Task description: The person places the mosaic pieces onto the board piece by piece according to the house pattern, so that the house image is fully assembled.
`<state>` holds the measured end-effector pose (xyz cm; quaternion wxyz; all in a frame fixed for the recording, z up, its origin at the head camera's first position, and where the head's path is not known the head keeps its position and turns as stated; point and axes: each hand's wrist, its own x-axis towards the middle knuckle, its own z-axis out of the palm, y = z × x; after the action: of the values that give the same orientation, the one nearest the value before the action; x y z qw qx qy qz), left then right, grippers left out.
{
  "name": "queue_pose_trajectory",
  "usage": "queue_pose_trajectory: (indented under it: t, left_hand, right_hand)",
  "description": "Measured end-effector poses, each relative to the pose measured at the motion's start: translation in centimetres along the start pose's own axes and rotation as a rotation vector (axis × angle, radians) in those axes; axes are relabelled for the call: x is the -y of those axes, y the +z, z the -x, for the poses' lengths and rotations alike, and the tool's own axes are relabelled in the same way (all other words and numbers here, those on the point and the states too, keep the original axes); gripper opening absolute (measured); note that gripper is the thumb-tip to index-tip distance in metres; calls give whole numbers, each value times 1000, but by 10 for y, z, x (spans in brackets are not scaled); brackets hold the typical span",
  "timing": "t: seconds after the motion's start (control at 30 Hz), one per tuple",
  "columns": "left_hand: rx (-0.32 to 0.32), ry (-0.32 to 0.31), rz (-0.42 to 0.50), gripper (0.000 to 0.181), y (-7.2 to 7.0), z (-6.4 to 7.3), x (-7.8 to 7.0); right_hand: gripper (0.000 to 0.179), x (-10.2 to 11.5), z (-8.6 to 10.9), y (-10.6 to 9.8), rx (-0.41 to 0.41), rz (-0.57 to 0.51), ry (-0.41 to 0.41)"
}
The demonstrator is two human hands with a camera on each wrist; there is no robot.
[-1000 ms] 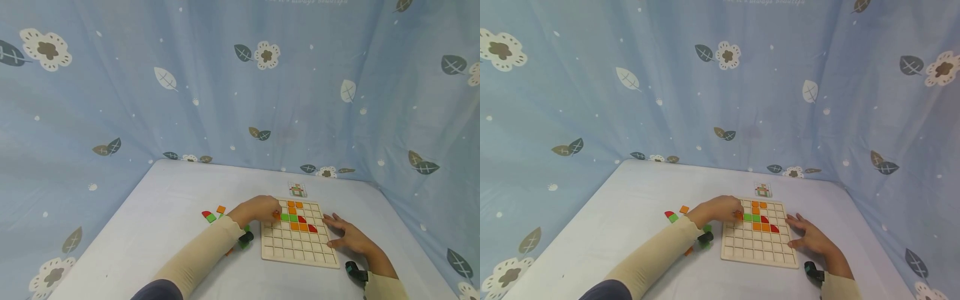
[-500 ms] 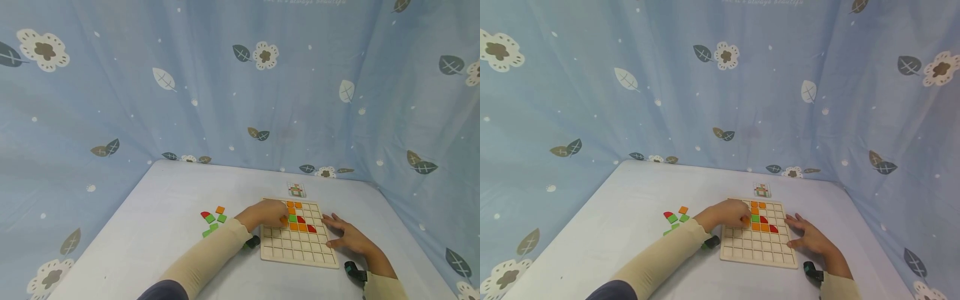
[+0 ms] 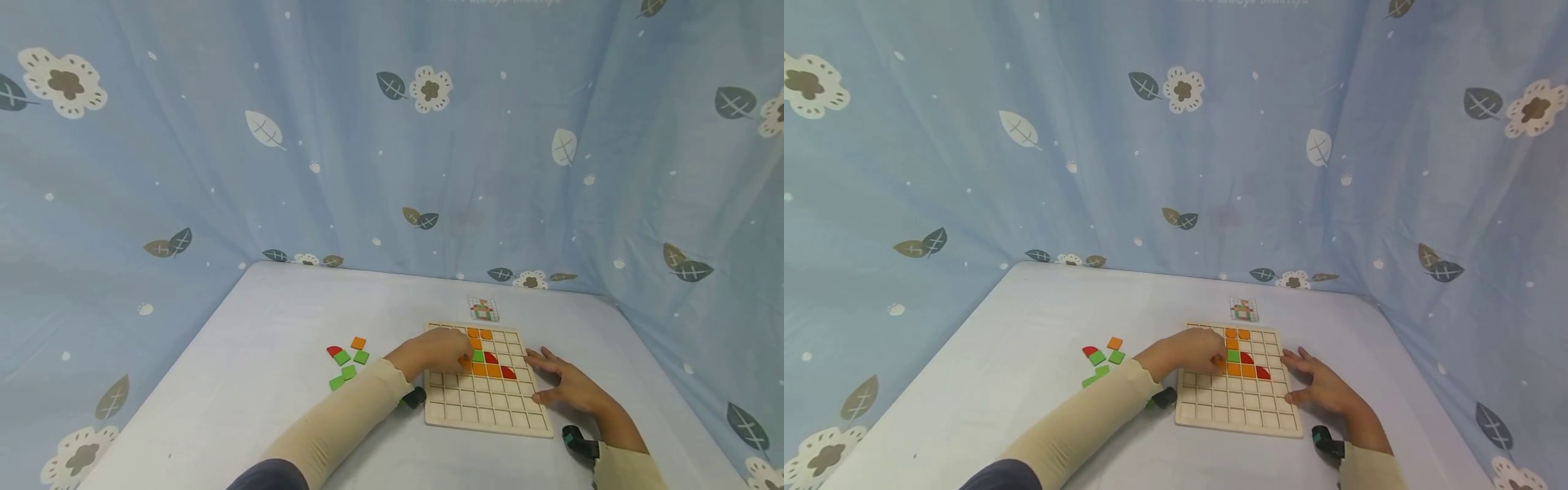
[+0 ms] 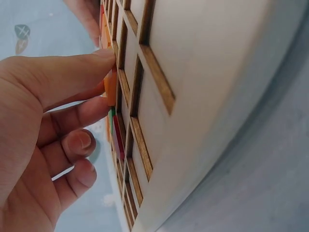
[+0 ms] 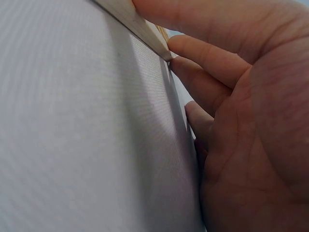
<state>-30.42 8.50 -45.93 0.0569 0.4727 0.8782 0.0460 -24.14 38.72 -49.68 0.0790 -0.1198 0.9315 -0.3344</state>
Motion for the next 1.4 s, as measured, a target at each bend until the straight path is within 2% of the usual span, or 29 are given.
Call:
queue_pose_trajectory:
  t: [0.17,0.43,0.73,0.9,1.17,1.4]
  left_hand:
    - [-5,5,0,9,-1,3,-1]
    - [1,-20,10,13,-1,4,-1]
    - [-24,-22,14,9,-2,11,8]
    - [-30,-52,18,8,-4,23,20]
    - [-38,-140,24,18,-6,54,43]
    - [-30,-213,15,18,-13,78,53]
  right_hand:
    - [90,1,-1,-1,7,7,-1]
    - [89,0,-3,-1,20,11,5]
    - [92,2,-5,1,7,9,14]
    - [93,3,-5,3,12,8,32]
    - [93,5,-2,2,17,-2,22]
    - [92,0,1,1,20,0,20]
